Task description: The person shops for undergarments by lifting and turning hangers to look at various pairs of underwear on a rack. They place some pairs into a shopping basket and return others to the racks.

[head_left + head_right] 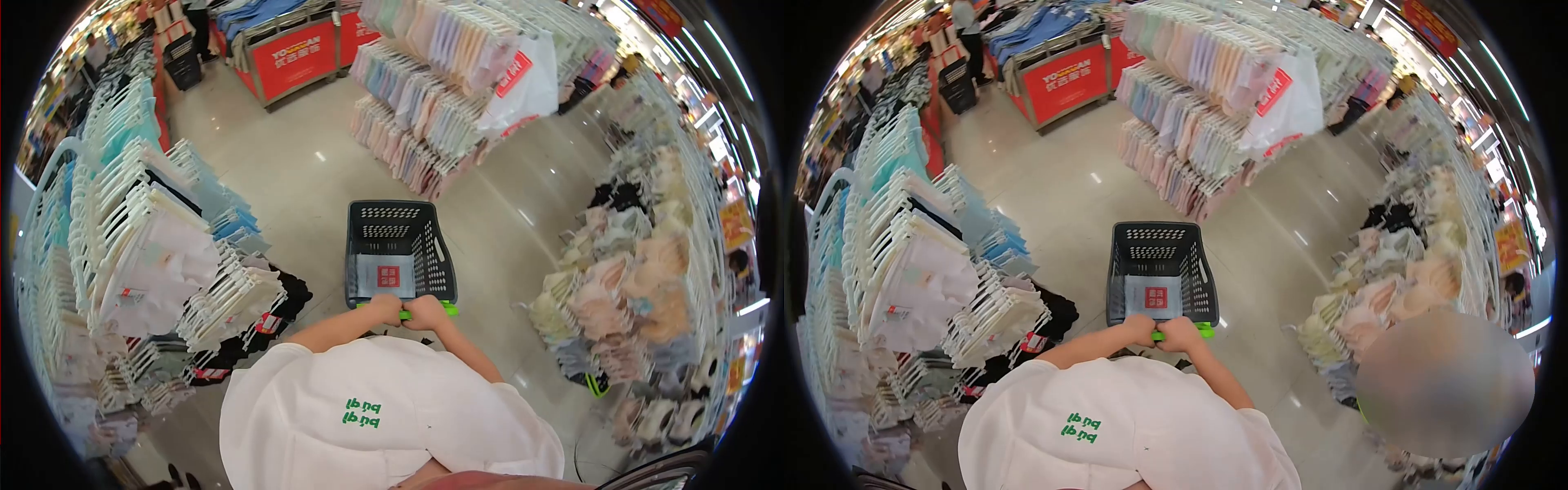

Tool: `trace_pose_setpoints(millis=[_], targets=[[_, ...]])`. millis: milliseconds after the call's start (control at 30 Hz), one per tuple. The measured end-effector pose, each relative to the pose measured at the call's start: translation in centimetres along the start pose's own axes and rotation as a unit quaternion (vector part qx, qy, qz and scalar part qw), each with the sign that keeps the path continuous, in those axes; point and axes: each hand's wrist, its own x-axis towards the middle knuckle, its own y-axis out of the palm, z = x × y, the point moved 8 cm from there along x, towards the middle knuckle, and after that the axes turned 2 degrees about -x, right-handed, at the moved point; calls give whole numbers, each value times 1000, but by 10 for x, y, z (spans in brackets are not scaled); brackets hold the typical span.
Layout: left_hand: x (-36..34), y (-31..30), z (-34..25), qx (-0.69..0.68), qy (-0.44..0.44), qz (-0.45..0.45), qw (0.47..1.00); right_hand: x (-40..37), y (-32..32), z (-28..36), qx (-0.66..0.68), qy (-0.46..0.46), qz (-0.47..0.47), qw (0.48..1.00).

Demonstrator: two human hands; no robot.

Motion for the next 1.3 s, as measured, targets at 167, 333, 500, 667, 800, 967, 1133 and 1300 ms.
trace_pose_setpoints(millis=[167,333,500,667,800,967,1133,1300], targets=[[11,-46,12,-53,-15,-285,957,38,-36,-40,-24,-41,-31,998],[35,-81,37,-90,-53,-238,966,79,-48,-64,-37,-77,-20,996],[54,-124,63,-112,-22,-134,984,129,-63,-82,-39,-86,34,995],[88,-139,114,-157,29,-84,984,185,-68,-94,-23,-161,32,986],[91,-170,145,-258,56,-181,947,231,-82,-106,-35,-170,16,985],[99,-216,208,-271,-27,-276,922,306,-100,-117,-54,-200,39,978],[116,-262,268,-303,-68,-319,895,386,-115,-130,-55,-238,61,968],[108,-314,319,-339,-115,-374,855,459,-134,-136,-53,-276,76,957]])
